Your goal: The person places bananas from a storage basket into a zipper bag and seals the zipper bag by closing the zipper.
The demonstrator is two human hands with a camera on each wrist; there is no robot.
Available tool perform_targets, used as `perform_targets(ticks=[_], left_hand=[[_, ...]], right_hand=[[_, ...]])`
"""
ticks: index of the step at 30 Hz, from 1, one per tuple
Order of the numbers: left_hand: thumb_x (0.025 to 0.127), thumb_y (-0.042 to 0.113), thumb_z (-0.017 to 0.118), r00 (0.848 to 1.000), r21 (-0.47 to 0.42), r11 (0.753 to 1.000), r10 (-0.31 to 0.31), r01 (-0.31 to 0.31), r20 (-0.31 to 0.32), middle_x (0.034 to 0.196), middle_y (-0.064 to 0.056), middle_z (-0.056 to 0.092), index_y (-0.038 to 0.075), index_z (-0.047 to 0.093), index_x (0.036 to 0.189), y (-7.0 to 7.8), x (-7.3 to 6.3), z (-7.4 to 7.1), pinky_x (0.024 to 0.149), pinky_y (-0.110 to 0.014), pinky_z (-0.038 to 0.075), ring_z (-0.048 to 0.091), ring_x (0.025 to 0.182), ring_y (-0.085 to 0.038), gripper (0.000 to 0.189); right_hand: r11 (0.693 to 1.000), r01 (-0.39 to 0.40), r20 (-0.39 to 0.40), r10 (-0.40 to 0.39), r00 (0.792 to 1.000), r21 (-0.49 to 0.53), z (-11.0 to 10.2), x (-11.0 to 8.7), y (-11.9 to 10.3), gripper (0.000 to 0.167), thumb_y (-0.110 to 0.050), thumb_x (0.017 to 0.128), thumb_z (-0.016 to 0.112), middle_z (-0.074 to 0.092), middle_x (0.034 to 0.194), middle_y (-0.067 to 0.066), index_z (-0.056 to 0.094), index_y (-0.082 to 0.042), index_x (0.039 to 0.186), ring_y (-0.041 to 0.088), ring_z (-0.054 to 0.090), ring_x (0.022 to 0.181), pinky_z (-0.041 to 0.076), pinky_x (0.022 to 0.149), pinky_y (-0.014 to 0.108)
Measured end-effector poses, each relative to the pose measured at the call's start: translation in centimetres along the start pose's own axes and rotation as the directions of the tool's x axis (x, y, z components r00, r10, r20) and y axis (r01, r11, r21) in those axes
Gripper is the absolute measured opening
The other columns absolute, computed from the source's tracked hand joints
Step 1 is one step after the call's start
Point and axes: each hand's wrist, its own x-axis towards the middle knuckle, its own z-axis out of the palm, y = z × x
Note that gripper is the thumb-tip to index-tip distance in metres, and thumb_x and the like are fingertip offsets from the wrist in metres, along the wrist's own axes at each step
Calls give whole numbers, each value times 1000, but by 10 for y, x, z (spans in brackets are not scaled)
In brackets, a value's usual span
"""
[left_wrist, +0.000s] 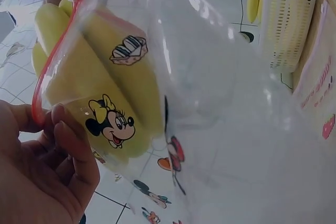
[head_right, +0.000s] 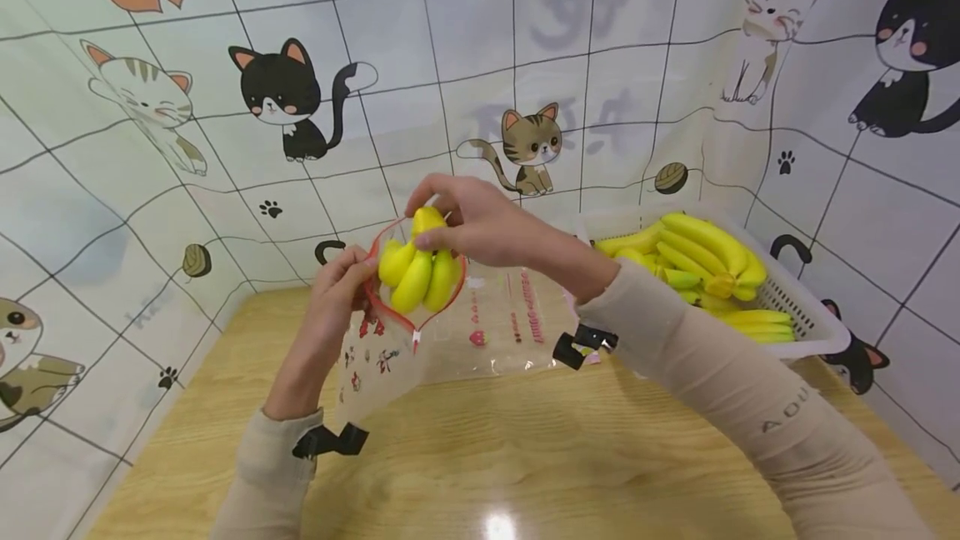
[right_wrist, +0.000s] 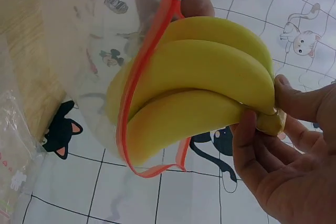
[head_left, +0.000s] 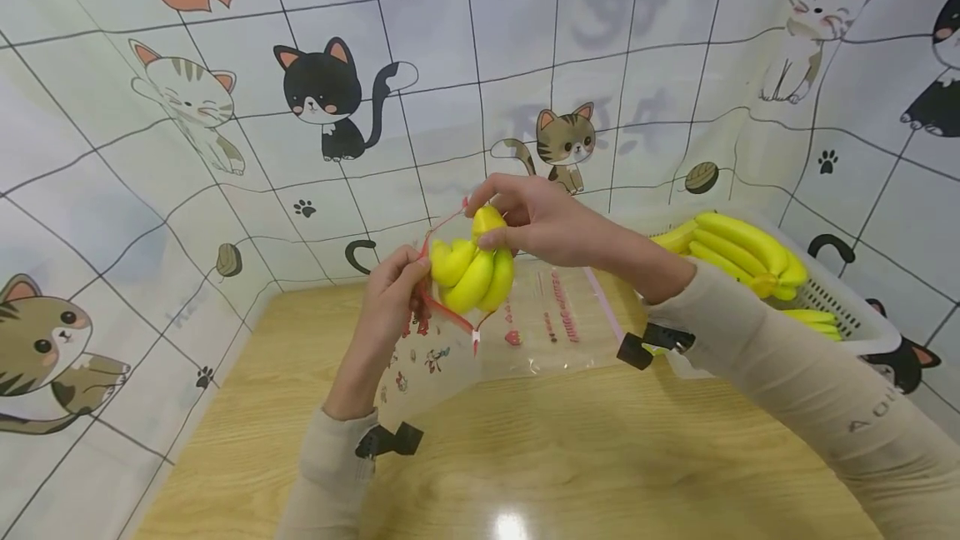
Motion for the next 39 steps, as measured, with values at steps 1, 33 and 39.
perform_targets(ticks=[1,33,39], left_hand=[[107,21,48,1000,-5,1000,-4,4,4,67,-3,47,5,49,87,0,0,0,47,-26,44,47,51,-17,26],[106,24,48,998,-119,991,58,-62,-34,65,3,50,10,50,85,5,-3,6,49,-22,39,45,51,-12,25],[106,24,47,998,-119,991,49,-54,-42,65,3,51,10,50,86,5,-3,2,49,-23,37,46,51,-11,25]], right_hand=[[999,9,7,-9,1000,-39,2,0,-1,30,-7,96,70,73,110,16,58,-7,124,22,74,86,63,78,32],[889,108,88,-76,993,-445,32,7,-4,18,-29,97,71,80,94,-3,68,-16,110,12,75,92,60,83,34],[882,120,48,-110,993,-456,18,4,-3,12,-29,98,69,79,89,-6,70,-18,102,11,74,87,58,82,37]])
